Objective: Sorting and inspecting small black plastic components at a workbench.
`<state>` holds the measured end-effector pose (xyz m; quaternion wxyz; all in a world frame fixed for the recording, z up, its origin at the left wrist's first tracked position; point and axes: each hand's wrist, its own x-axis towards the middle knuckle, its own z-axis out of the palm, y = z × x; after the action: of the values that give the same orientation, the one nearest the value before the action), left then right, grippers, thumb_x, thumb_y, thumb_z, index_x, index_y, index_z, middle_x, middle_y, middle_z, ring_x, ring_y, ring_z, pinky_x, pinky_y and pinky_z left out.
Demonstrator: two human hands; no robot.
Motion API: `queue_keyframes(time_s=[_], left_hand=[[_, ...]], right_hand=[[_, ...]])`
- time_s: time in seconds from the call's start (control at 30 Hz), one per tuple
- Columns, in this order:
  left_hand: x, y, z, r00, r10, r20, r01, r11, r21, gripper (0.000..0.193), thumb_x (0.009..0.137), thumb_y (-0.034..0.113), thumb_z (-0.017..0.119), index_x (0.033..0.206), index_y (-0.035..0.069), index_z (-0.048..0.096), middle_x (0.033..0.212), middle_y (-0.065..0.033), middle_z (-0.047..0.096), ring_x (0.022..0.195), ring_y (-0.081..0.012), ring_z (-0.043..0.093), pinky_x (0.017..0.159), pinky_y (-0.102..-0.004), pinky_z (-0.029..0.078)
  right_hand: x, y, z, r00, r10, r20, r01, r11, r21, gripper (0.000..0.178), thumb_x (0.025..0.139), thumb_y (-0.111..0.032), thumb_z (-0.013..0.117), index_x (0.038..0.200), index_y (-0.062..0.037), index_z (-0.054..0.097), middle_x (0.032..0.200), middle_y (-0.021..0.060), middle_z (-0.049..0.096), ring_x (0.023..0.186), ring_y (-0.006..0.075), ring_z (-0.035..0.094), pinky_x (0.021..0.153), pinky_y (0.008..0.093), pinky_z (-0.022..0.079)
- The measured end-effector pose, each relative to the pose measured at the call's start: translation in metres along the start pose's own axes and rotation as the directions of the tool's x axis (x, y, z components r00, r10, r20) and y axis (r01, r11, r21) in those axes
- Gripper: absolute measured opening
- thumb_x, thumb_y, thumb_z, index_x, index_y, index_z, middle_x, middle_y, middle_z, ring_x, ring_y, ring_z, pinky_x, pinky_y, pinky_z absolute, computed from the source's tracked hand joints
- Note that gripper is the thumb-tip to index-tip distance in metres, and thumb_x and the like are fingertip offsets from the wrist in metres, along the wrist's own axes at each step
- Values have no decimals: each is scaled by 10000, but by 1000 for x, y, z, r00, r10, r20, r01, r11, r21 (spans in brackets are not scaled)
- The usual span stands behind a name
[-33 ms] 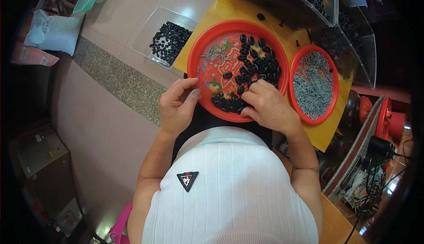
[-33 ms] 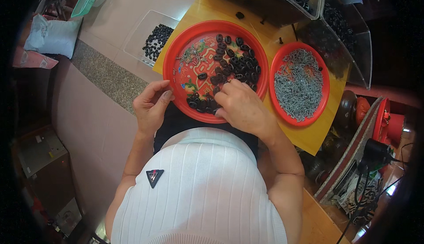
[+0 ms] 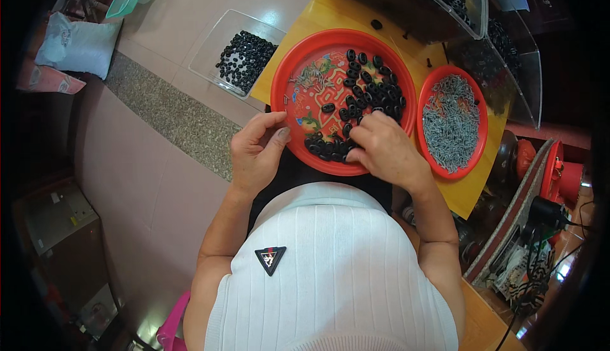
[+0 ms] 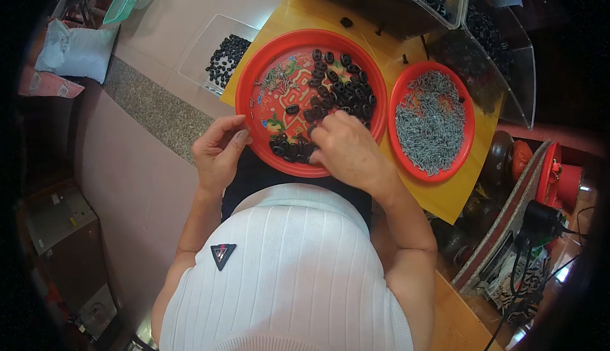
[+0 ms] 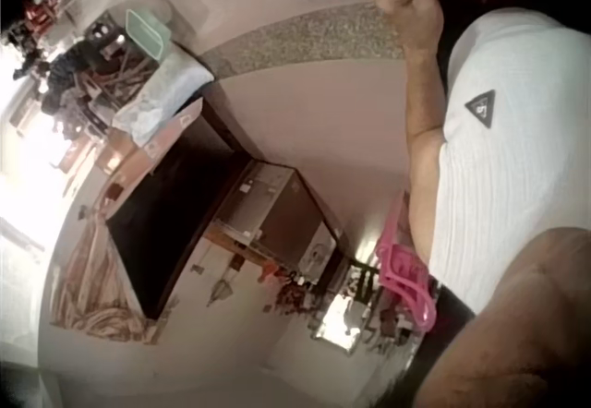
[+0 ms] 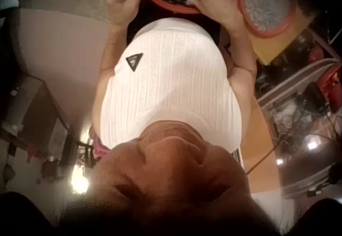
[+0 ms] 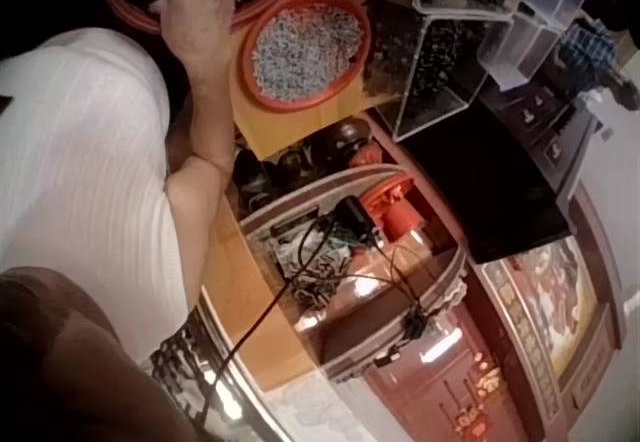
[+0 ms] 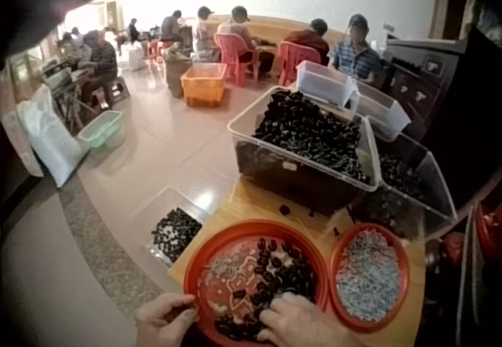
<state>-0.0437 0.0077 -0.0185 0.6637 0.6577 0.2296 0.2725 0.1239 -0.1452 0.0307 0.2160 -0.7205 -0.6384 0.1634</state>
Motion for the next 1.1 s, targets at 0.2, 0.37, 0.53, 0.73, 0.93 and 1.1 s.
queue_keyframes(time_s=[0.2,0.37,0.53,0.73,0.93,1.1], left_hand=[[-2,-1,-1,1000,-16,-17,15,999,-28,188,791,-48,537,979,-40,544,845,-59,549,707,-91,547,626,-199,454],[-2,-3,-3,1000,-25,-13,24,999,-46,198,795,-32,546,993,-38,543,842,-56,570,713,-91,553,636,-197,460],[-2,-3,-3,1000,-25,-18,25,999,-38,211,797,-20,556,1008,-33,543,833,-51,591,711,-90,556,641,-197,462],[8,1,-6,994,103,-24,-97,979,179,191,770,-46,571,959,-21,571,854,-61,570,722,-101,555,617,-197,449],[37,27,-6,905,327,274,-412,508,756,130,607,-31,635,728,4,602,791,-103,518,748,-230,517,649,-315,423],[53,37,9,875,0,484,-483,78,872,54,625,129,599,638,80,618,764,-91,535,785,-251,519,698,-346,386]], right_hand=[[20,-4,10,995,-9,-102,1,997,-78,126,643,-21,608,760,-15,562,727,106,495,729,265,496,662,346,426],[37,-8,37,995,-70,-70,69,997,-26,102,695,-59,509,765,-19,572,753,125,499,765,272,505,692,362,423],[43,-13,38,994,-103,-43,99,990,-99,138,683,-27,507,803,-23,575,741,123,483,732,265,486,687,352,416],[43,-15,42,996,-82,-32,77,986,-145,141,700,-46,500,821,-4,558,753,124,483,750,270,487,690,357,414],[40,-22,47,993,-106,-56,82,943,-321,126,662,-76,533,765,-5,544,757,117,510,765,248,491,658,316,415],[41,-23,52,991,-132,-25,113,921,-372,106,705,-78,509,769,4,528,752,132,474,749,255,473,638,321,418]])
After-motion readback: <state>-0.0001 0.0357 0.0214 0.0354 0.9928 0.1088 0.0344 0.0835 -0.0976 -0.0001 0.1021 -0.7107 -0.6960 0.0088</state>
